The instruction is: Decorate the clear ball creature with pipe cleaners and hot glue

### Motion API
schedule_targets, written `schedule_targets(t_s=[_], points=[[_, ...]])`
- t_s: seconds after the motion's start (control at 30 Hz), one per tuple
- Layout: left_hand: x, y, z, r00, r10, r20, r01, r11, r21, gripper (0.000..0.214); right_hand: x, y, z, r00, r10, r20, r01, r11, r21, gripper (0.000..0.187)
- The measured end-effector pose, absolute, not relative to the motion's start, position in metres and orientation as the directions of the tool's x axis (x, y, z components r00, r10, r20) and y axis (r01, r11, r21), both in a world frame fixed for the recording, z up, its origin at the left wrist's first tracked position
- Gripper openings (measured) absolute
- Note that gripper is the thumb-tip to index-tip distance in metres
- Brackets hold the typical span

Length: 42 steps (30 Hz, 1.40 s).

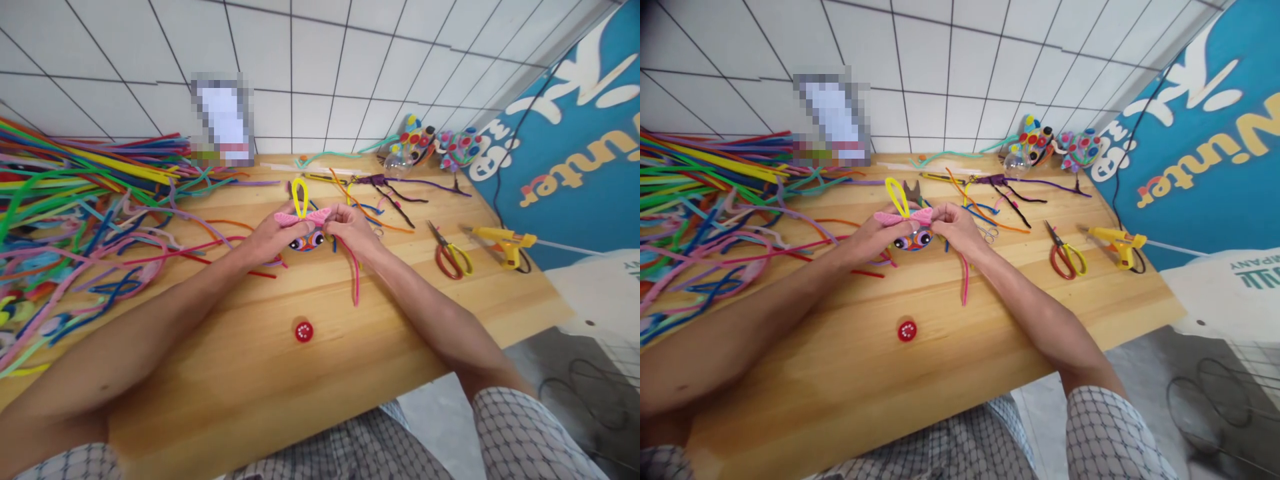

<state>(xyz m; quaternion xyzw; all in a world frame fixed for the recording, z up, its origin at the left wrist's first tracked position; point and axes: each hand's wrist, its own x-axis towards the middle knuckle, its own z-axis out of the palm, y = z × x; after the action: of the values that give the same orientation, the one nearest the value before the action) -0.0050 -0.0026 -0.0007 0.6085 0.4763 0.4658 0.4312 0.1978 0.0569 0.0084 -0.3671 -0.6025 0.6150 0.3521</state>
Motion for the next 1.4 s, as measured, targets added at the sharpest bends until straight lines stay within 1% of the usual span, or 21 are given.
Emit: schedule_targets(t_s=[0.1,0.27,0.43,0.57,0.63,0.7,0.77,0.87,0.93,1.0,1.03,1.07,1.1,1.17,1.2,1.27,1.33,1.4], points=[[-0.004,-0.007,0.001,0.125,0.979,0.163,0.264,-0.191,0.945,0.044,0.197,0.057,0.007,-0.487,0.873,-0.007,-0.003,-0.010,-1.000,0.018],[0.002,-0.015,0.007,0.054,0.972,0.229,0.374,-0.232,0.898,0.042,0.197,0.057,0.009,-0.482,0.876,-0.022,0.024,-0.013,-1.000,0.020],[0.005,-0.020,0.010,0.049,0.941,0.335,0.446,-0.320,0.835,0.037,0.199,0.057,0.014,-0.490,0.871,0.030,0.048,0.061,-0.997,0.020],[0.004,-0.019,0.007,0.064,0.918,0.391,0.480,-0.372,0.795,0.040,0.198,0.056,0.015,-0.501,0.865,0.021,0.079,0.069,-0.995,0.021],[0.003,-0.019,0.008,0.054,0.921,0.386,0.476,-0.364,0.801,0.040,0.198,0.056,0.016,-0.505,0.863,0.015,0.097,0.074,-0.992,0.019],[0.004,-0.020,0.011,0.027,0.934,0.357,0.443,-0.331,0.833,0.040,0.200,0.057,0.020,-0.512,0.859,0.020,0.107,0.087,-0.990,0.018],[0.004,-0.020,0.015,0.000,0.947,0.320,0.398,-0.293,0.869,0.040,0.204,0.059,0.025,-0.499,0.865,0.041,0.108,0.109,-0.988,0.021],[0.002,-0.018,0.020,-0.037,0.956,0.291,0.332,-0.263,0.906,0.041,0.219,0.067,0.038,-0.434,0.892,0.130,0.129,0.204,-0.971,0.028],[-0.001,-0.015,0.020,-0.066,0.956,0.286,0.272,-0.258,0.927,0.041,0.239,0.072,0.048,-0.394,0.897,0.201,0.198,0.297,-0.934,0.030],[-0.003,-0.013,0.020,-0.103,0.952,0.288,0.213,-0.262,0.941,0.041,0.270,0.075,0.056,-0.376,0.895,0.239,0.372,0.382,-0.846,0.030],[-0.004,-0.012,0.020,-0.125,0.948,0.291,0.188,-0.266,0.946,0.041,0.288,0.074,0.059,-0.356,0.897,0.261,0.494,0.419,-0.762,0.029],[-0.004,-0.012,0.021,-0.143,0.945,0.294,0.164,-0.271,0.949,0.042,0.309,0.072,0.060,-0.324,0.903,0.284,0.632,0.430,-0.645,0.026],[-0.004,-0.013,0.023,-0.155,0.942,0.297,0.143,-0.276,0.950,0.043,0.330,0.068,0.060,-0.285,0.914,0.288,0.754,0.399,-0.522,0.025],[-0.003,-0.017,0.029,-0.164,0.938,0.305,0.117,-0.289,0.950,0.044,0.372,0.057,0.055,-0.216,0.948,0.234,0.919,0.278,-0.278,0.027],[-0.002,-0.020,0.033,-0.166,0.933,0.318,0.124,-0.300,0.946,0.045,0.391,0.051,0.050,-0.158,0.967,0.199,0.970,0.190,-0.154,0.028],[-0.001,-0.028,0.044,-0.167,0.916,0.365,0.184,-0.335,0.924,0.045,0.420,0.039,0.038,-0.041,0.989,0.145,0.997,0.031,0.076,0.034],[0.002,-0.036,0.055,-0.176,0.887,0.427,0.256,-0.378,0.890,0.043,0.437,0.029,0.025,0.003,0.994,0.109,0.994,-0.016,0.112,0.032],[0.005,-0.043,0.062,-0.188,0.862,0.470,0.287,-0.410,0.866,0.040,0.442,0.023,0.015,0.032,0.995,0.097,0.993,-0.043,0.114,0.034]])
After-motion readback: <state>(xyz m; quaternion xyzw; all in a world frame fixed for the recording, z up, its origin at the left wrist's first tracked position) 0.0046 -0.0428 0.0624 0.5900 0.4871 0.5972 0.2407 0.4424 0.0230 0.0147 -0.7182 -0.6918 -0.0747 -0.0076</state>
